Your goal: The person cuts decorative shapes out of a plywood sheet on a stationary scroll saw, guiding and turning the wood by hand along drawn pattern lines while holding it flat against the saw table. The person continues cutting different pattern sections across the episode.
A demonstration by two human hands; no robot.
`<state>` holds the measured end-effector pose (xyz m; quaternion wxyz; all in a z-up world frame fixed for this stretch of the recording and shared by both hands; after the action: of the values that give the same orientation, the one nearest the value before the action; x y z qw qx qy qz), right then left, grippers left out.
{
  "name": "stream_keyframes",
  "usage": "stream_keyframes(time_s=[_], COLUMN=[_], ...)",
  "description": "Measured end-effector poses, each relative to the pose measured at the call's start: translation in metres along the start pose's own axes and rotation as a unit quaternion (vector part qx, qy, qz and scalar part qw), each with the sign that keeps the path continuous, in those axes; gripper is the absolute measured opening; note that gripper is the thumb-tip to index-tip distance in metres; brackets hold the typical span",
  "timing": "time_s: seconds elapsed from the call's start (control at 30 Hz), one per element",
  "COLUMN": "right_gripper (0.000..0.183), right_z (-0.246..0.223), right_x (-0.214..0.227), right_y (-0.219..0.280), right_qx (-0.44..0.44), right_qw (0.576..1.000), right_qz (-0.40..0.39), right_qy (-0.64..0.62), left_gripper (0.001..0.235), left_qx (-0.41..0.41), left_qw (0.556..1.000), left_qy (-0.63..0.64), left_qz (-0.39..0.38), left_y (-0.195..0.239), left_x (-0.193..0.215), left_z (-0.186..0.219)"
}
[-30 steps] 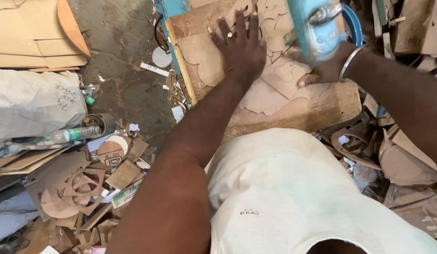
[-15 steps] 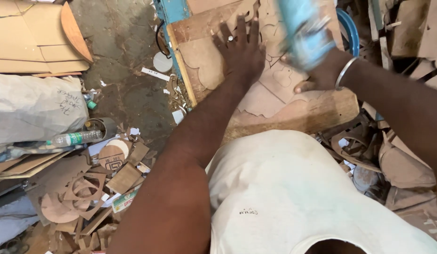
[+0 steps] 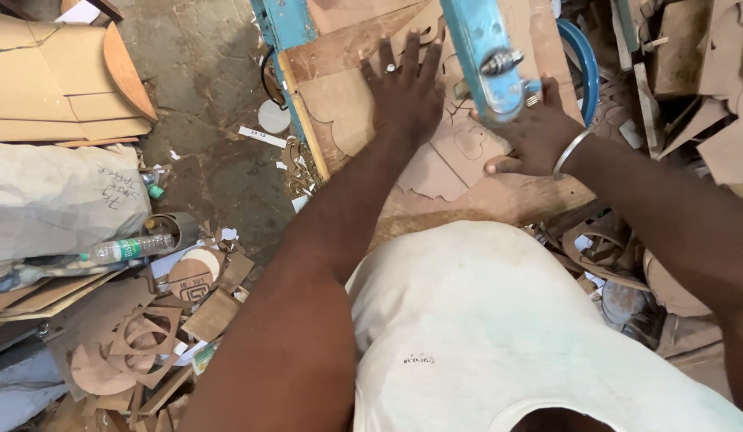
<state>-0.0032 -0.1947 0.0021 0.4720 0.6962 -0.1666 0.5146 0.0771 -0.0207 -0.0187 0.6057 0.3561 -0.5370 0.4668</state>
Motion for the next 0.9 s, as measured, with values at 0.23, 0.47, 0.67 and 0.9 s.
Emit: stream_keyframes(time_s=[0.23, 0.47, 0.67, 0.9], right_gripper=[0.100, 0.077, 0.080, 0.075], right_z=[-0.001, -0.004, 0.065, 0.028], right_x=[-0.001, 0.030, 0.005, -0.001], right_y=[0.011, 0.005, -0.037, 0.023], right_qx=[-0.062, -0.035, -0.011, -0.202], right_qw=[0.998, 0.994, 0.955, 0.974], right_qz=[0.020, 0.095, 0.292, 0.012], right_qy=[-0.003, -0.038, 0.049, 0.105], left_gripper=[0.075, 0.103, 0.107, 0.095], left_qx=[0.044, 0.028, 0.000, -0.031], left_qw=[0.999, 0.992, 0.991, 0.976], left_qy=[0.004, 0.030, 0.017, 0.008], left_qz=[-0.009, -0.116, -0.130, -0.213], left_y=[0.050, 0.080, 0.071, 0.048], left_x=[0.008, 0.028, 0.019, 0.043], left_z=[0.004, 0.011, 0.003, -0.009])
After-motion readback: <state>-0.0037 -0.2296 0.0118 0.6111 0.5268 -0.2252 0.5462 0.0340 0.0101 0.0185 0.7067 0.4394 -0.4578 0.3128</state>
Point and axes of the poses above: each hand's wrist, its own y-axis away from the middle knuckle, its own x-axis out of the back of the hand, z = x × y, the point moved 8 cm from there along -y, towards the middle knuckle, and after that the axes turned 6 degrees about -y, right-handed, at the moved point
